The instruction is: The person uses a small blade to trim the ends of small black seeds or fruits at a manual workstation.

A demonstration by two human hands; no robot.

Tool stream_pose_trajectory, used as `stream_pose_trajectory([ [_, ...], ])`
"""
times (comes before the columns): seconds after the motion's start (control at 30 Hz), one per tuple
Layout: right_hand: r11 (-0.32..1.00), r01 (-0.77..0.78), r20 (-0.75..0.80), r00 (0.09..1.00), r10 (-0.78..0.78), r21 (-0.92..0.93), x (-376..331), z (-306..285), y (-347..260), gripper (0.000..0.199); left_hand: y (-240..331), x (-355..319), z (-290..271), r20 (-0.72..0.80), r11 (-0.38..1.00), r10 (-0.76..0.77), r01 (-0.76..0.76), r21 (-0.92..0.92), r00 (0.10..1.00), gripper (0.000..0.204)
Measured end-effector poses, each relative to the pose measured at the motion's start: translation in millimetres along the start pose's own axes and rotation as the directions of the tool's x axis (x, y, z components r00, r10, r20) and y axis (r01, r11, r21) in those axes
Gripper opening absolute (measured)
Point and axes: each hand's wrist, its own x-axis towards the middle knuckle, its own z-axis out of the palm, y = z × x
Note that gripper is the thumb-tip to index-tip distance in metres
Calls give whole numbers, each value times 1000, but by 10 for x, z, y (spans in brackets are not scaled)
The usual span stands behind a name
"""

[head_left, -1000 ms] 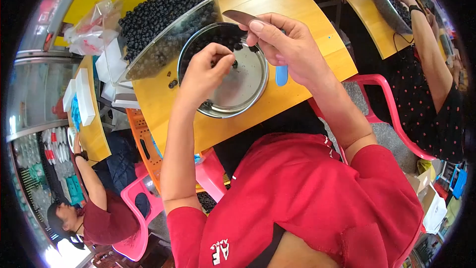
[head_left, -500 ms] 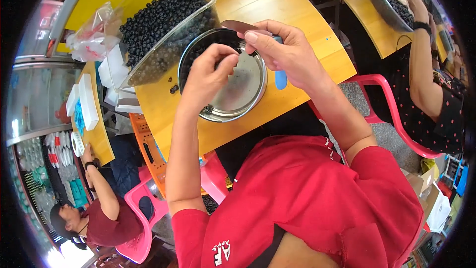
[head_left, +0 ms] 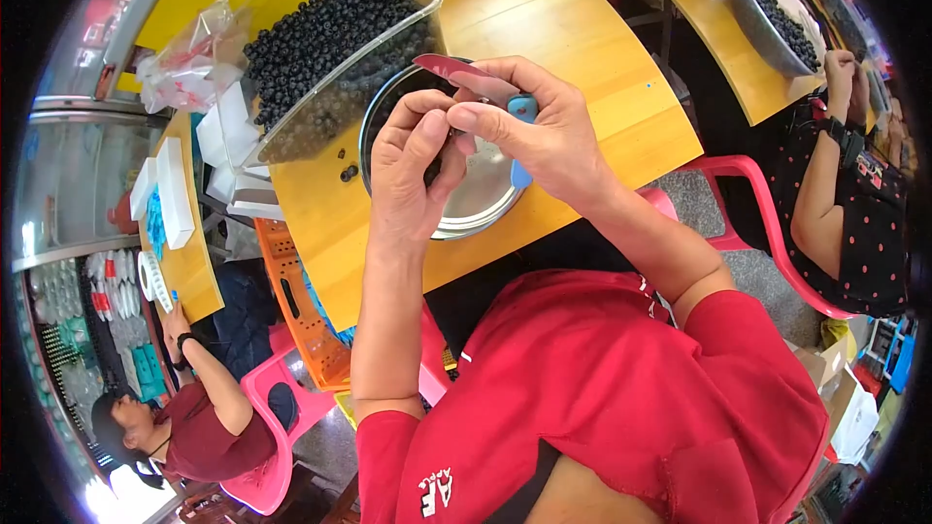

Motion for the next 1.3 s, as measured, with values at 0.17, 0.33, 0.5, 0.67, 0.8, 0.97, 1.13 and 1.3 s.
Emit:
stream_pose_trajectory([
  [0.17,1000,22,-18,1000,-22,-1,13,3,-24,30,-52,0,-16,-15,988,114,-112,102,993,19],
  [0.33,912,-344,85,939,333,222,25,-17,-118,25,-89,-18,-2,-20,926,271,-254,280,962,18],
  [0.5,895,-361,134,932,337,260,31,-54,-119,23,-49,-37,113,-96,919,271,-228,322,958,19],
  [0.67,918,-315,81,949,304,240,15,3,-125,22,-59,-59,109,-77,934,229,-197,298,970,21],
  [0.8,943,-246,51,969,240,225,7,24,-88,23,-87,-87,111,-38,904,242,-211,371,969,20],
  [0.97,945,-253,32,967,252,209,39,9,-114,23,-54,-81,88,-97,937,244,-208,281,965,20],
  [1.13,959,-211,12,977,213,187,83,-16,-160,28,-29,-85,98,-106,950,214,-182,253,971,20],
  [1.3,933,-310,142,947,287,182,89,-65,-115,33,-35,-77,84,-53,939,205,-181,294,977,21],
])
